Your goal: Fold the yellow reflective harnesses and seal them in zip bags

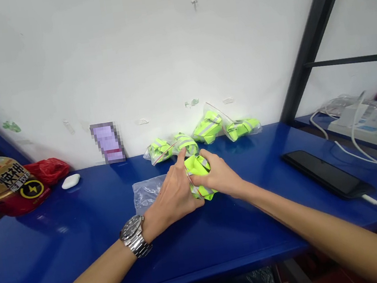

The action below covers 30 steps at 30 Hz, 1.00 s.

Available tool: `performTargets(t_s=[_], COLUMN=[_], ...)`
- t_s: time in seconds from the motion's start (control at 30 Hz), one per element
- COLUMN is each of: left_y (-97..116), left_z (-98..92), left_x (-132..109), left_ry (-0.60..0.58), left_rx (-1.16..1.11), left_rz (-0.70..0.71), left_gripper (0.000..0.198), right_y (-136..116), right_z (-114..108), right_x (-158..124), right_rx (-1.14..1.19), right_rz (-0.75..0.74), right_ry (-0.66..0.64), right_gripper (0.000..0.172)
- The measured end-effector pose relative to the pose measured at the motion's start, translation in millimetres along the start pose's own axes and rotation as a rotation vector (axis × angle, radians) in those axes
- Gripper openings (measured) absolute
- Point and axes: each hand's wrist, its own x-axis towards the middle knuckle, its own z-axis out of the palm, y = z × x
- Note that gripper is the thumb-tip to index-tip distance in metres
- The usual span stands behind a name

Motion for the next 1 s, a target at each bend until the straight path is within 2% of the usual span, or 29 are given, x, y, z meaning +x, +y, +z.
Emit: performTargets(t_s=[0.1,0.2,0.37,0.47,0.57,0.67,0.77,0.9,1.0], left_y=[-3.9,-8.9,-15.6,-14.1,-8.7,-4.1,-2.7,-2.7,-5.5], left_z=[-2.0,-3.3,-9.5,-13.4,-15.9,-16.2,-15.8,-21.8,-34.3], left_x=[0.8,0.9,-0.1,-1.6,-2.2,-0.9,1.7,5.2,8.6], left_ry=[-0.006,0.012,0.042,0.032,0.004,-0.043,-0.061,-0.039,0.032], left_rx=[-0.034,-0.019,0.013,0.021,0.033,0.085,0.14,0.222,0.345], left_rz=[-0.002,0.044,0.101,0.144,0.178,0.197,0.208,0.252,0.2], left_gripper=[0.122,0.12,0.119,0.119,0.118,0.114,0.111,0.108,0.103], right_y=[-2.7,-4.8,-5.0,-3.1,1.5,5.0,4.4,2.8,4.4], right_z=[8.0,8.0,-9.7,-14.1,-9.8,-1.6,7.4,17.2,18.4], right_x=[-5.5,-6.4,-1.1,-0.7,-2.1,-2.7,-2.1,0.7,3.6], right_rx=[-0.144,-0.116,0.162,0.291,0.319,0.271,0.227,0.17,0.235], right_rz=[-0.001,-0.026,-0.168,-0.148,-0.137,-0.154,-0.162,-0.183,-0.148], right_ry=[0.052,0.015,-0.24,-0.389,-0.44,-0.394,-0.326,-0.207,-0.05], right_gripper=[0.031,0.029,0.033,0.025,0.018,0.015,0.019,0.027,0.035])
